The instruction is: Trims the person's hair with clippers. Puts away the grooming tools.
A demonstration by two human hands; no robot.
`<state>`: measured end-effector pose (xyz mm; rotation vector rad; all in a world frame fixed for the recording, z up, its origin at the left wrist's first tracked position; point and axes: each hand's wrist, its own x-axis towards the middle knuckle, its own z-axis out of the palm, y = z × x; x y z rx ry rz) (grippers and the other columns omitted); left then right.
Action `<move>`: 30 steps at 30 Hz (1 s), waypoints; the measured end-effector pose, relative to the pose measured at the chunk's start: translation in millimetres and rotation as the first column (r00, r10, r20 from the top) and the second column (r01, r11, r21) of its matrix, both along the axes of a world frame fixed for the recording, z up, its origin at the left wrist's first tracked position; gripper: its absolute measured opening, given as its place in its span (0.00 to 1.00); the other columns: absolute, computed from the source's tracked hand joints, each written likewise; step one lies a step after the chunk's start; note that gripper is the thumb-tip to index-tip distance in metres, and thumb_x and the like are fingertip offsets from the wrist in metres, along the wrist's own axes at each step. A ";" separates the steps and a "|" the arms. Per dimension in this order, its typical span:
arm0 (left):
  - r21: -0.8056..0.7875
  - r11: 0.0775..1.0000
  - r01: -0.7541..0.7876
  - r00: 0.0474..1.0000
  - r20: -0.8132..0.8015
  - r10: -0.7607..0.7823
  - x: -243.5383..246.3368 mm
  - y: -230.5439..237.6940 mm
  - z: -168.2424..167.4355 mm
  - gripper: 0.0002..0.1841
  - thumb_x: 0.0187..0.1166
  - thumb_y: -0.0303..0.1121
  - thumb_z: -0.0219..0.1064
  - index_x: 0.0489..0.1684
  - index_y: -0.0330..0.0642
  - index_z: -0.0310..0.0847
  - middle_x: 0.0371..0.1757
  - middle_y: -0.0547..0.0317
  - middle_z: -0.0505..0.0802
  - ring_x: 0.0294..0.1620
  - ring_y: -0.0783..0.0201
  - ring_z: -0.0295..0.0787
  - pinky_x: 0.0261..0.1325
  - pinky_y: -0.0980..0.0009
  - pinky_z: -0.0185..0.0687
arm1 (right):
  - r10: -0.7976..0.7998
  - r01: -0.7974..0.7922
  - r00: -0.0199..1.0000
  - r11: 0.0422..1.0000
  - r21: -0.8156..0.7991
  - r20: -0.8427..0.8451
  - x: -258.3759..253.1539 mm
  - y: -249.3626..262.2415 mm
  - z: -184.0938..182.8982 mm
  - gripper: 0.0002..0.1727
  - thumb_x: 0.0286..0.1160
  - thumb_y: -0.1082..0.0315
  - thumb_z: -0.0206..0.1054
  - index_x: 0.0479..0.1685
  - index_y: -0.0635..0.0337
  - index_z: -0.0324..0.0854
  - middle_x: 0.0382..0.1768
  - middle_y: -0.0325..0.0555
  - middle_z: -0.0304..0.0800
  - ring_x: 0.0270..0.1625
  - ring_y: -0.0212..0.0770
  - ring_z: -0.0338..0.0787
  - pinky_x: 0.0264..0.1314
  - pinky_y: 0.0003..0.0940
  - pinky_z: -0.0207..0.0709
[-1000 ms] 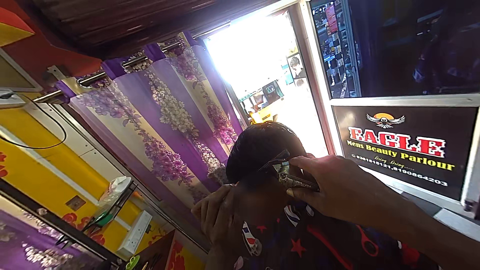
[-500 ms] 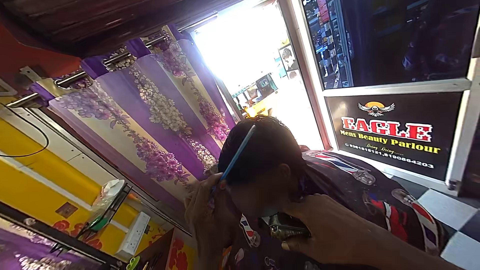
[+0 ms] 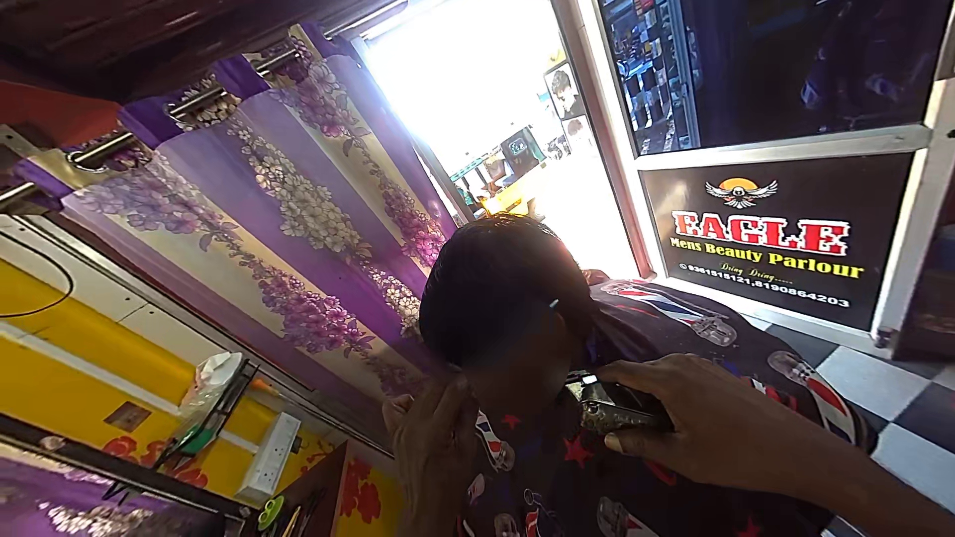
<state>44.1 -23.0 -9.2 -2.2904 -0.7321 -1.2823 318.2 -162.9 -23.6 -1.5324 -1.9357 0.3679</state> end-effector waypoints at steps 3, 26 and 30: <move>-0.106 0.992 0.066 0.998 0.032 -0.062 -5.1 4.4 -4.1 0.16 0.85 0.52 0.62 0.50 0.56 0.93 0.46 0.66 0.95 0.45 0.75 0.87 0.56 0.58 0.67 | -0.086 0.083 0.996 0.991 0.109 0.024 12.3 -1.7 1.4 0.30 0.71 0.32 0.66 0.61 0.42 0.86 0.33 0.34 0.89 0.34 0.35 0.88 0.35 0.40 0.82; 0.319 0.948 0.007 0.977 0.200 -0.075 9.1 17.5 8.3 0.10 0.79 0.43 0.73 0.51 0.52 0.87 0.48 0.64 0.90 0.50 0.70 0.81 0.60 0.67 0.63 | -0.330 0.307 0.943 0.913 0.267 0.044 2.5 33.6 45.2 0.26 0.68 0.32 0.68 0.56 0.37 0.86 0.32 0.27 0.88 0.34 0.29 0.89 0.34 0.36 0.84; 0.312 0.950 0.012 0.976 0.202 -0.079 9.6 17.7 8.9 0.09 0.80 0.42 0.72 0.51 0.53 0.87 0.48 0.64 0.90 0.51 0.70 0.82 0.60 0.66 0.63 | -0.298 0.272 0.952 0.927 0.258 0.066 -6.6 35.3 50.4 0.25 0.69 0.33 0.69 0.53 0.39 0.87 0.33 0.29 0.87 0.35 0.30 0.88 0.35 0.36 0.82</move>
